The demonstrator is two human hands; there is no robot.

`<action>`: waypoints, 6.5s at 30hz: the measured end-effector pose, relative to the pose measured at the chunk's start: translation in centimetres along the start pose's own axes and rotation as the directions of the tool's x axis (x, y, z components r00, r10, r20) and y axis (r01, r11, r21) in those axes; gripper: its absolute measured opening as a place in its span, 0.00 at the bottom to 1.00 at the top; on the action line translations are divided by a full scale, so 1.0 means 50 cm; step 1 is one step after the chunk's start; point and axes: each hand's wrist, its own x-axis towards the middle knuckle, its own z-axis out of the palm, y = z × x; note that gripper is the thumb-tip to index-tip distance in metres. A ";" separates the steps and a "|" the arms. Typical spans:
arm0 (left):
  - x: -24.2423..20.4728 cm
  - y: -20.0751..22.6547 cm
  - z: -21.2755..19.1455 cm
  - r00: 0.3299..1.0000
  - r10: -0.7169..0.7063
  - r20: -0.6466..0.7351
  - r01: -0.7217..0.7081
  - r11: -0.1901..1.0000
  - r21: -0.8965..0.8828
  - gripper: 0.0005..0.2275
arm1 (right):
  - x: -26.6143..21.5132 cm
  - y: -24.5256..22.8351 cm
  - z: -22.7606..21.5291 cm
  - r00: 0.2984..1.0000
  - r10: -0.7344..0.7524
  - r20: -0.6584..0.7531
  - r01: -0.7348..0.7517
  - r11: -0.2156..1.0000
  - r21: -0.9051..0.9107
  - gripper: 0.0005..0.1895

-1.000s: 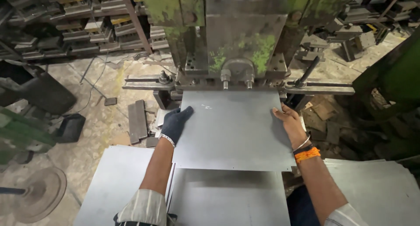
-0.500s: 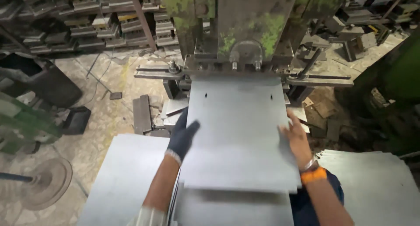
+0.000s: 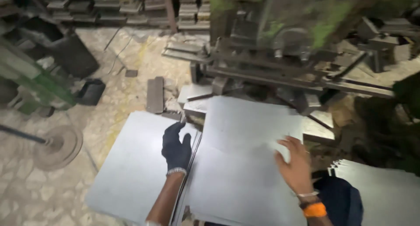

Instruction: Operating an industrial press machine to punch holes into and shape metal sheets.

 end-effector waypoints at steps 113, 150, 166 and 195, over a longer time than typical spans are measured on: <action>-0.030 0.124 -0.037 0.566 -0.481 0.670 0.804 0.502 -0.319 0.23 | -0.015 0.005 -0.108 0.709 0.597 0.375 -0.649 0.344 0.678 0.39; 0.268 -0.411 -0.420 0.813 -0.578 -0.078 0.521 0.660 0.541 0.34 | 0.016 -0.502 0.400 0.192 0.290 0.938 -0.905 0.421 0.055 0.37; 0.056 -0.019 -0.085 0.601 -0.203 0.773 0.765 0.426 -0.483 0.29 | 0.055 -0.018 -0.009 0.642 0.642 0.419 -0.662 0.188 0.726 0.34; 0.271 0.055 0.308 0.601 -0.417 0.682 0.796 0.397 -0.458 0.25 | 0.335 0.165 -0.029 0.766 0.614 0.193 -0.495 0.370 0.786 0.12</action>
